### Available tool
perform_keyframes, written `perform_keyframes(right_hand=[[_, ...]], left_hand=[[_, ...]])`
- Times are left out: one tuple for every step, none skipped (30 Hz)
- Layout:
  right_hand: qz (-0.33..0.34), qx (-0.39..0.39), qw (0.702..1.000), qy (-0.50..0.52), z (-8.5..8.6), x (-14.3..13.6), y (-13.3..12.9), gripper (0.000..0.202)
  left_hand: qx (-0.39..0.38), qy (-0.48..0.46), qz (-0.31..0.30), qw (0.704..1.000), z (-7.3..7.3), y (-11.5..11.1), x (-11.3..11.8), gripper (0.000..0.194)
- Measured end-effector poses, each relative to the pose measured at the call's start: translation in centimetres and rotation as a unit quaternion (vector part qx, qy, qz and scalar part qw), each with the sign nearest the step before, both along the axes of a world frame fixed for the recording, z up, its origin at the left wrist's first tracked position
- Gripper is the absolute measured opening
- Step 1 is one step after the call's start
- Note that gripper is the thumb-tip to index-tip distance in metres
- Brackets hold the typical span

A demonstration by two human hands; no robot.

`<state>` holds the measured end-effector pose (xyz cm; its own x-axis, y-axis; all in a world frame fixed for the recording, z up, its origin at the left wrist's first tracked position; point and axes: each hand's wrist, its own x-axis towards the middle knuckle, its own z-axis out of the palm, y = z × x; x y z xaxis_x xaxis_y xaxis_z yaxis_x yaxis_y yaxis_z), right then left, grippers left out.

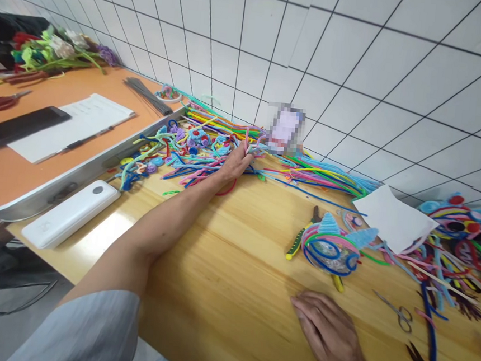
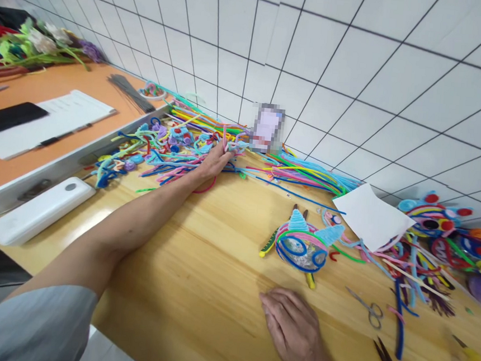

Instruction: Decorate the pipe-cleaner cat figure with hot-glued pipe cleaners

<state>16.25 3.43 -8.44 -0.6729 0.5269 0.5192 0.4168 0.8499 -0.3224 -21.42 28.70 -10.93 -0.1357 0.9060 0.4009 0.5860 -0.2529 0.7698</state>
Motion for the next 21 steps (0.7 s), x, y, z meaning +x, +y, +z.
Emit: perform_keyframes(right_hand=[[-0.001,0.004,1.000,-0.003,0.0,0.0,0.0,0.027],[-0.003,0.007,1.000,-0.006,0.1,-0.1,0.0,0.026],[-0.004,0.010,1.000,-0.009,0.1,-0.2,0.0,0.026],[-0.003,0.014,1.000,-0.012,0.3,-0.3,-0.1,0.026],[-0.002,0.016,1.000,-0.018,0.6,-0.4,-0.1,0.026],[0.003,0.019,0.999,-0.025,1.0,-0.5,-0.1,0.026],[0.009,0.022,0.999,-0.033,1.6,-0.6,-0.1,0.026],[0.013,0.022,0.999,-0.041,2.3,-0.7,-0.1,0.027],[0.019,0.024,0.998,-0.048,3.2,-0.7,0.0,0.027],[0.025,0.030,0.998,-0.054,4.2,-0.7,0.2,0.027],[0.029,0.039,0.997,-0.061,5.3,-0.8,0.5,0.028],[0.031,0.054,0.996,-0.068,6.5,-0.8,1.0,0.028],[0.031,0.074,0.994,-0.079,7.8,-1.0,1.7,0.029],[0.028,0.096,0.991,-0.093,9.0,-1.2,2.5,0.029],[0.021,0.121,0.987,-0.105,10.2,-1.6,3.6,0.029],[0.011,0.143,0.982,-0.121,11.4,-2.2,4.8,0.029],[-0.004,0.166,0.978,-0.129,12.4,-2.9,6.3,0.027],[-0.027,0.184,0.973,-0.137,13.3,-3.8,7.9,0.022],[-0.050,0.208,0.966,-0.142,14.0,-4.8,9.6,0.018],[-0.068,0.228,0.961,-0.139,14.5,-5.9,11.4,0.017],[-0.095,0.233,0.956,-0.148,14.9,-7.1,13.2,0.019]], left_hand=[[0.003,-0.003,-0.002,1.000,0.0,0.0,0.1,0.009],[0.007,-0.005,-0.004,1.000,0.1,-0.1,0.1,0.012],[0.012,-0.008,-0.006,1.000,0.1,-0.1,0.1,0.015],[0.018,-0.010,-0.007,1.000,0.2,-0.2,0.2,0.019],[0.023,-0.011,-0.009,1.000,0.3,-0.2,0.2,0.024],[0.028,-0.012,-0.011,0.999,0.4,-0.2,0.2,0.028],[0.031,-0.012,-0.013,0.999,0.4,-0.3,0.2,0.032],[0.034,-0.012,-0.015,0.999,0.5,-0.3,0.2,0.036],[0.035,-0.011,-0.016,0.999,0.6,-0.3,0.2,0.039],[0.036,-0.010,-0.015,0.999,0.6,-0.3,0.2,0.041],[0.036,-0.009,-0.014,0.999,0.6,-0.3,0.2,0.042],[0.036,-0.008,-0.011,0.999,0.6,-0.3,0.3,0.042],[0.035,-0.007,-0.009,0.999,0.6,-0.3,0.4,0.040],[0.034,-0.006,-0.006,0.999,0.6,-0.3,0.4,0.038],[0.033,-0.004,-0.004,0.999,0.5,-0.3,0.5,0.034],[0.032,-0.002,-0.003,0.999,0.5,-0.3,0.6,0.030],[0.031,0.000,-0.002,1.000,0.5,-0.3,0.6,0.026],[0.030,0.004,-0.001,1.000,0.5,-0.3,0.7,0.023],[0.028,0.007,-0.001,1.000,0.5,-0.4,0.7,0.021],[0.026,0.012,-0.001,1.000,0.5,-0.4,0.7,0.020],[0.023,0.016,-0.001,1.000,0.5,-0.4,0.7,0.021]])
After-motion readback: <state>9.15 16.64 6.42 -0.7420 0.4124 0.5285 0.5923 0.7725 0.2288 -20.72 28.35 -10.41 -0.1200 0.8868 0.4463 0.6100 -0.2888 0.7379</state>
